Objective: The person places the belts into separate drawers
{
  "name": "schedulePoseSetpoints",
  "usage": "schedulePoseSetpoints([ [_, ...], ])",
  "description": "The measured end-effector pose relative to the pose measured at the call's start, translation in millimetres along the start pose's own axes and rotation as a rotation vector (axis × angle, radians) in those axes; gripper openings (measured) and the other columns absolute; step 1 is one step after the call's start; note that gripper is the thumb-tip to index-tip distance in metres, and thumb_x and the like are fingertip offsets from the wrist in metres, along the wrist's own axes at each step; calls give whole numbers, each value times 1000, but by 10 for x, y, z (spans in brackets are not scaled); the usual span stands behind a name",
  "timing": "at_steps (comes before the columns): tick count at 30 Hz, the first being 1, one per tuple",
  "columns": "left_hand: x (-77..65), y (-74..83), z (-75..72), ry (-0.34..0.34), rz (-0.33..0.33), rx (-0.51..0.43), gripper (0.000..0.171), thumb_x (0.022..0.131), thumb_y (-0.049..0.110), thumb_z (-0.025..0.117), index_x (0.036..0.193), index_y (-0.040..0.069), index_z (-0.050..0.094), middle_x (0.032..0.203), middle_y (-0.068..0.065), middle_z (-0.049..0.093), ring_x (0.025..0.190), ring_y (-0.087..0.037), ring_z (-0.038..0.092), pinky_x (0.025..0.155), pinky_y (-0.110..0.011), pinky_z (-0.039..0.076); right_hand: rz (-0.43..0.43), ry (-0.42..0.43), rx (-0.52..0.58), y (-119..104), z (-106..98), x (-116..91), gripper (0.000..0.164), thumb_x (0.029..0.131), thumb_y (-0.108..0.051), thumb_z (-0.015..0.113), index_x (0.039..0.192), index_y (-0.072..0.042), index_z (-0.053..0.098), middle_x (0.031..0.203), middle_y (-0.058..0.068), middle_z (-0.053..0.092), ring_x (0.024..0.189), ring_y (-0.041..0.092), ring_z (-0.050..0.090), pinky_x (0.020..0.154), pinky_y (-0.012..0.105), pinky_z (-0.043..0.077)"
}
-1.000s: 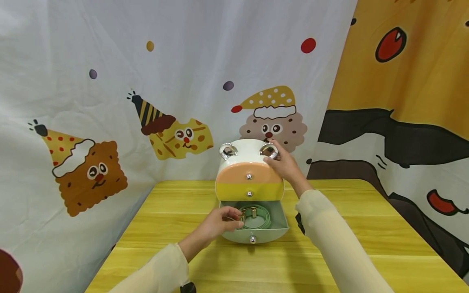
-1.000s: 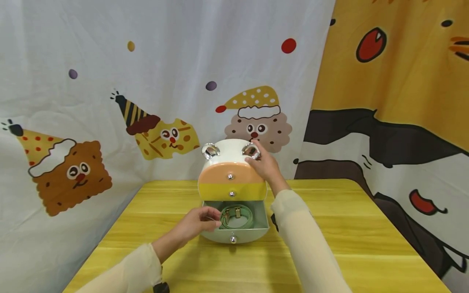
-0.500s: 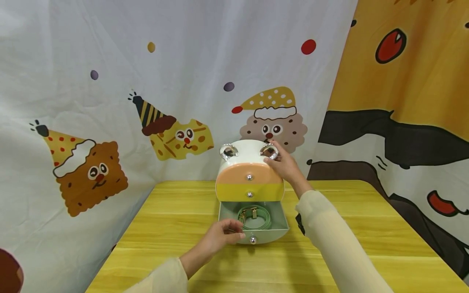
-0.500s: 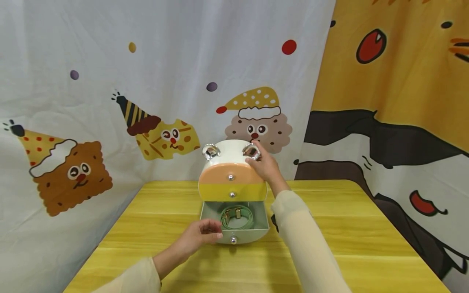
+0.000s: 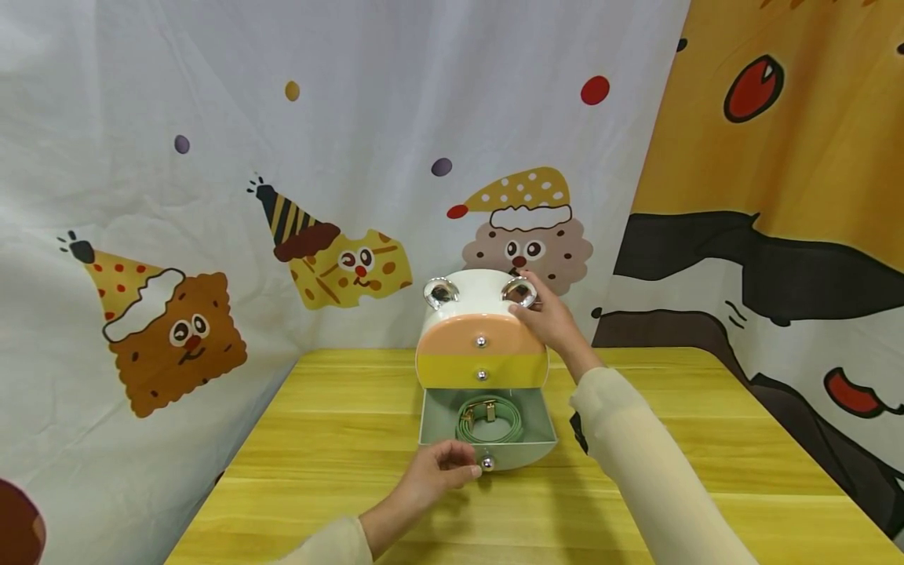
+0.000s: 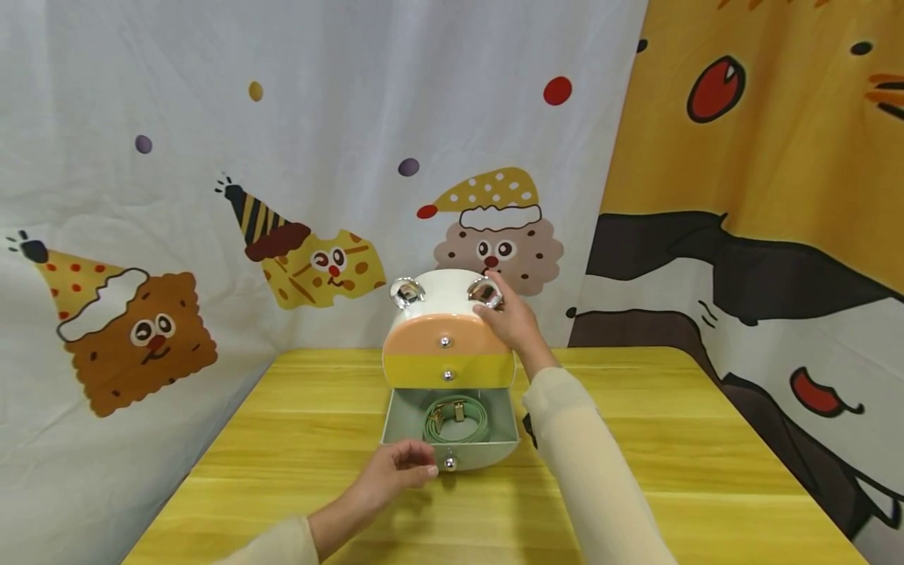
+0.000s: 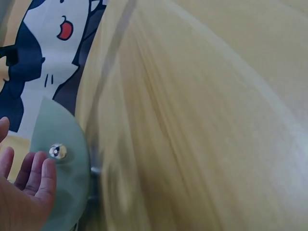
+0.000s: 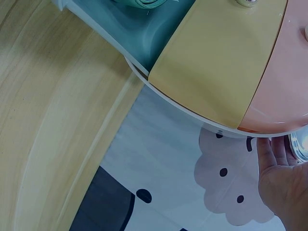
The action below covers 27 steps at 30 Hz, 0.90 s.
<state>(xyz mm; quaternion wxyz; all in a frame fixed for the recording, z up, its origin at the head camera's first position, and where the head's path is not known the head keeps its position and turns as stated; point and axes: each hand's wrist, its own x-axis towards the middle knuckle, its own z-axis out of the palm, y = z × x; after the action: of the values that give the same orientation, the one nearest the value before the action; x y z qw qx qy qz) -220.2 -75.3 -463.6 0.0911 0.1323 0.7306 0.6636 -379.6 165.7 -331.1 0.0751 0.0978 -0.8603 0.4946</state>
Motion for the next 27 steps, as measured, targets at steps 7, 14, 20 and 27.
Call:
schedulePoseSetpoints([
  [7,11,-72,66,31,14,-13,28,86,5,75,108,-8,65,96,-6,68,81,-14,60,67,-22,52,9,1,-1,-1,-2,-1,70,100,-27,62,157,-38,23,150,16,42,129,36,49,97,51,48],
  [14,21,-162,114,86,21,2,25,86,5,75,107,-7,66,96,-8,68,83,-15,59,68,-24,52,20,1,3,-2,0,-1,70,99,-28,63,156,-40,24,150,15,42,128,36,50,97,52,47],
  [20,44,-251,148,112,3,3,23,86,4,75,105,-6,67,92,-5,66,79,-15,58,66,-31,54,15,1,7,0,1,-5,69,100,-27,62,157,-38,24,150,16,42,128,37,50,98,53,46],
  [27,41,-330,226,147,-4,-41,23,85,2,75,105,-6,66,92,-6,65,75,-15,59,60,-32,54,9,4,12,3,7,-3,69,100,-26,62,157,-37,25,149,16,42,128,37,50,98,53,47],
])
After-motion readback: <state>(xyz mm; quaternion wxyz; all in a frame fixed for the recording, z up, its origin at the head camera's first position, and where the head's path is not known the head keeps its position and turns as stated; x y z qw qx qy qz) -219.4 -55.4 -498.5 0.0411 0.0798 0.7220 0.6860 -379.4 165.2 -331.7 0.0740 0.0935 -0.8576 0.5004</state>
